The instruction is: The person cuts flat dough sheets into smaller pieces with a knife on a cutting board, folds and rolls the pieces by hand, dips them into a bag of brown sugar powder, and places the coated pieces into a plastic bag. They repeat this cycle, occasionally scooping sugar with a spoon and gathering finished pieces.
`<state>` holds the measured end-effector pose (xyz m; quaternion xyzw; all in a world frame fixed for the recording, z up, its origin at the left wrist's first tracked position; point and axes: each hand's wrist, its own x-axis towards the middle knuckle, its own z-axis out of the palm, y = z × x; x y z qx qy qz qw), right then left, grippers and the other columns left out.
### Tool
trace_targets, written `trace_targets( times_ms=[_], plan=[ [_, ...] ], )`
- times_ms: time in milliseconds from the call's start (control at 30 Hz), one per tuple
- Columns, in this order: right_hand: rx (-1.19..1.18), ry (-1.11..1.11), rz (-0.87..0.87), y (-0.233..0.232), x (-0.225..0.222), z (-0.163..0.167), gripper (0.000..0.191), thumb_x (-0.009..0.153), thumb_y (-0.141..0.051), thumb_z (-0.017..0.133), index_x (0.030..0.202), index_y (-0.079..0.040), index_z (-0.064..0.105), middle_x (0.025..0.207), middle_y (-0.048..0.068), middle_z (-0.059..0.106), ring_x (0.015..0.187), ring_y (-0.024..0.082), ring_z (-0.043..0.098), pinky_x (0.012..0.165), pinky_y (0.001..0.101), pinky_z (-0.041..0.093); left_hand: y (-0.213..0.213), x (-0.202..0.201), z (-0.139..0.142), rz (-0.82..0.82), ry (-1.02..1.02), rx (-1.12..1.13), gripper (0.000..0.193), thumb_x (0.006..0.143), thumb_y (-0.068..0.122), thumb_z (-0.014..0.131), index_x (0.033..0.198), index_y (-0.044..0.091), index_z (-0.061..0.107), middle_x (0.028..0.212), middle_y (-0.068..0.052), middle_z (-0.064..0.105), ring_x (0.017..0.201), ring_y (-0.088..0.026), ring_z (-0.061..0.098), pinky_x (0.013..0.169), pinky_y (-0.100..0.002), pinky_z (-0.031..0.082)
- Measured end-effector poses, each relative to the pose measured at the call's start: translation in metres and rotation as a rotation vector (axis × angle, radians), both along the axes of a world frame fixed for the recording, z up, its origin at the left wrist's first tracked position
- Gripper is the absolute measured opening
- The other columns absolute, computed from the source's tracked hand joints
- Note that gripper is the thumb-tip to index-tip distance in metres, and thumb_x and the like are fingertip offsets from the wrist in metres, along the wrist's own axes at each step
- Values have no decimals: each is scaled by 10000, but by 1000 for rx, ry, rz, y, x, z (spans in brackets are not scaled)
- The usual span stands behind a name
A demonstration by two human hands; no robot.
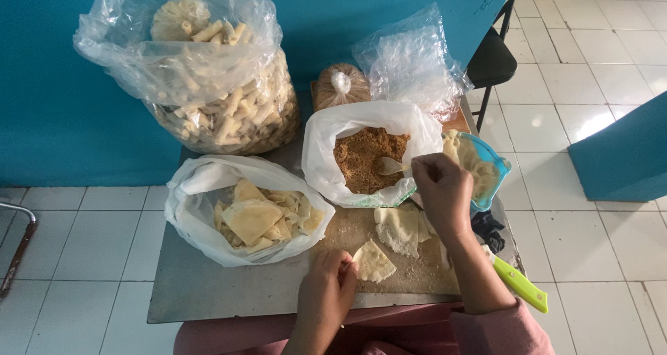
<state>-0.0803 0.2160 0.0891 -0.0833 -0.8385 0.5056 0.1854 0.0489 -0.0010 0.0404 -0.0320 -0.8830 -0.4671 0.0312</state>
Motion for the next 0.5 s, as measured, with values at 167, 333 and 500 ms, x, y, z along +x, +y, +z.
trace_targets(
  times_ms=[167, 333, 500],
  plan=[
    [-246, -35, 22, 14, -1, -4, 133, 935, -104, 727, 964, 25, 739, 716, 21, 680, 559, 61, 589, 491, 243, 472, 1, 0, 5, 14, 59, -4, 112, 881, 127, 719, 920, 55, 642, 857, -109, 656, 728, -297, 680, 632, -410, 545],
    [-454, -1, 26, 28, 21, 0, 125, 939, -61, 720, 974, 59, 718, 769, 71, 681, 583, 86, 591, 533, 235, 477, -1, 2, 5, 15, 47, 60, 129, 870, 107, 726, 941, 46, 636, 865, -104, 654, 703, -263, 693, 626, -383, 557],
    [-569, -114, 19, 42, 73, -4, 164, 947, -72, 716, 963, 90, 694, 750, 90, 650, 567, 121, 577, 499, 268, 452, -1, 9, 6, 58, 16, 89, 135, 863, 104, 727, 953, 47, 643, 862, -93, 667, 658, -224, 705, 603, -361, 563]
  ],
)
